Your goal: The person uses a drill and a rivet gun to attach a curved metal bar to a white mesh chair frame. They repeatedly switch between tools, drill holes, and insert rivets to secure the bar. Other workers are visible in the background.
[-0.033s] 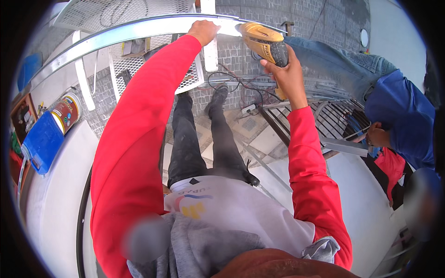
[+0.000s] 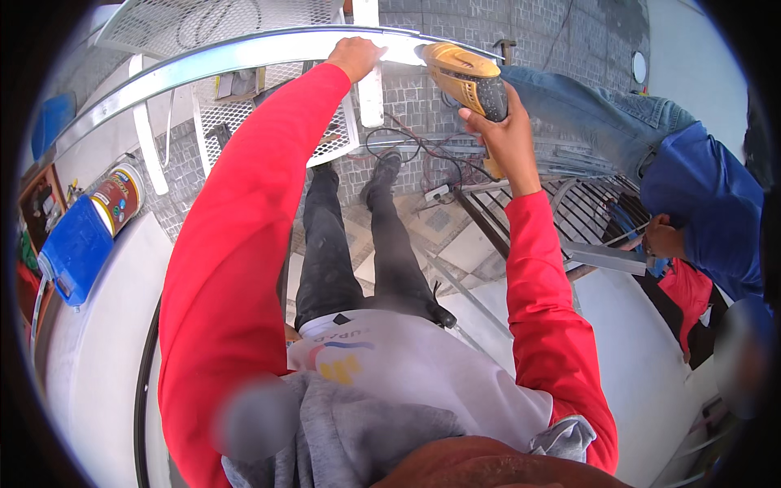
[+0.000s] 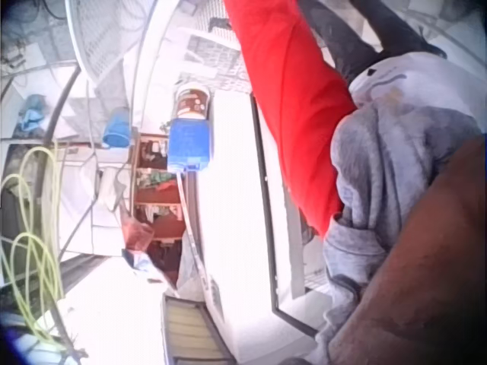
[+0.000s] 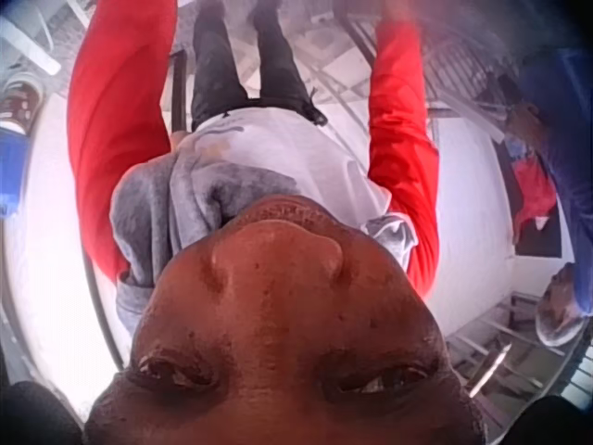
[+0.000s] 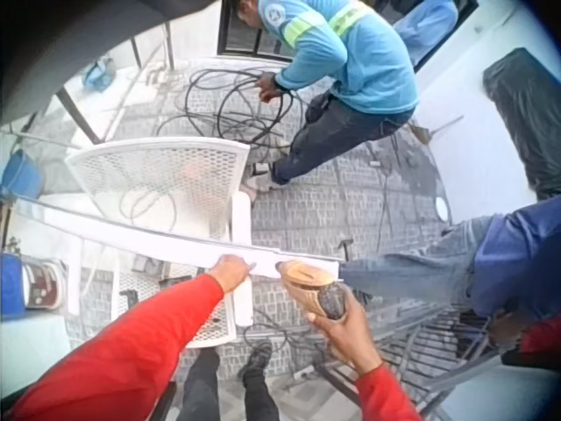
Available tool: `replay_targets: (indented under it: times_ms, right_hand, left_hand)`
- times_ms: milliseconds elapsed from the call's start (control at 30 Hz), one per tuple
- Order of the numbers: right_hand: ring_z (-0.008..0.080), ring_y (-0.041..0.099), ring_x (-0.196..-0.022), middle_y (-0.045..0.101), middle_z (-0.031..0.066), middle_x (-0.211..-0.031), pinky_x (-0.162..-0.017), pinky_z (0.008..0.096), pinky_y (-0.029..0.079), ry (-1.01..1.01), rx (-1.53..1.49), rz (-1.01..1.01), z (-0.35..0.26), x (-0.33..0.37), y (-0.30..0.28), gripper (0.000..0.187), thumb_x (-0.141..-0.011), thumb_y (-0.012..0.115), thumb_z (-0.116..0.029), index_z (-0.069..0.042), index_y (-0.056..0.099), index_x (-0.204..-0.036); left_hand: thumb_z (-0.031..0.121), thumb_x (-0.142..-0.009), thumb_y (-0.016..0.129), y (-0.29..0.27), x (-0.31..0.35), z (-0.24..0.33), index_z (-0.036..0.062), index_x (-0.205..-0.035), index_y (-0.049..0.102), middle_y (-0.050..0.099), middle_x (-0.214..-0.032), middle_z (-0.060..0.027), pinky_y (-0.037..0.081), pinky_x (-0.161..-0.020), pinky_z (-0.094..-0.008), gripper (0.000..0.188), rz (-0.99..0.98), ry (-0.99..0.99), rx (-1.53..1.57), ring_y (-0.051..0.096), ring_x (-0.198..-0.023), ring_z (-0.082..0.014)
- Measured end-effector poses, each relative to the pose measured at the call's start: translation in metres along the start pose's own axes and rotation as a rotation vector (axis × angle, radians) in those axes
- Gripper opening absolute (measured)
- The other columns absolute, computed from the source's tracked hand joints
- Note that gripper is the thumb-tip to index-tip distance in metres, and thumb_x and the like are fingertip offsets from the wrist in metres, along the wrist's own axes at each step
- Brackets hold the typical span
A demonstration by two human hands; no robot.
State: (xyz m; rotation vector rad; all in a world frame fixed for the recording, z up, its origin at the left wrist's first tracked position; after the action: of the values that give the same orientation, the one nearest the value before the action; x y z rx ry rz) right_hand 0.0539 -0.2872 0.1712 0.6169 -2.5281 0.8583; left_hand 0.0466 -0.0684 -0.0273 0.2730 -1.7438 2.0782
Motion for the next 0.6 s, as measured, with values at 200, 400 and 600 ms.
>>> replay_targets:
  times_ms: [200,400,600]
  right_hand:
    - [0.0160,0.072,-0.081,0.072,0.0105,-0.106,-0.060,0.0257,0.052,0.078,-0.138,0.006,0.013,0.056,-0.014,0.065,-0.085,0.083,-0.011,0.000,0.050,-0.140]
    - [0.0199,0.073,-0.080,0.074,0.0150,-0.104,-0.060,0.0284,0.055,0.302,-0.564,-0.343,0.053,0.103,0.041,0.054,-0.090,0.077,-0.009,-0.001,0.052,-0.137]
    - [0.0255,0.075,-0.087,0.073,0.0207,-0.106,-0.064,0.0327,0.061,0.670,-0.844,-0.604,0.114,0.108,0.200,0.047,-0.101,0.069,-0.027,0.004,0.057,-0.134]
  left_hand:
    - [0.018,-0.092,0.074,-0.039,0.049,-0.022,0.0228,-0.154,0.048,0.071,-0.107,-0.0141,0.059,-0.087,-0.0432,0.067,0.371,0.056,0.252,0.071,-0.099,-0.0314]
    - [0.033,-0.099,0.072,0.039,0.256,-0.017,0.0062,-0.107,0.068,0.070,-0.093,-0.0030,0.052,-0.071,-0.0284,0.028,0.252,-0.775,1.574,0.066,-0.080,-0.0106]
    - [0.043,-0.101,0.068,0.123,0.307,0.112,0.0077,-0.133,0.057,0.066,-0.119,-0.0079,0.055,-0.078,-0.0355,0.049,0.236,-0.847,2.464,0.068,-0.101,-0.0199]
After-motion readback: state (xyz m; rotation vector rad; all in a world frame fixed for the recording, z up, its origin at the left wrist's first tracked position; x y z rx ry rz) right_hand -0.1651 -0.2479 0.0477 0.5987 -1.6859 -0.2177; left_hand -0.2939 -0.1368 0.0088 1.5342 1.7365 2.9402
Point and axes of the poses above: each hand's wrist, its own x-axis away from the middle knuckle, its own y-axis out of the palm, z = x × y, the point moved 8 cm from there along -x, towards the middle knuckle
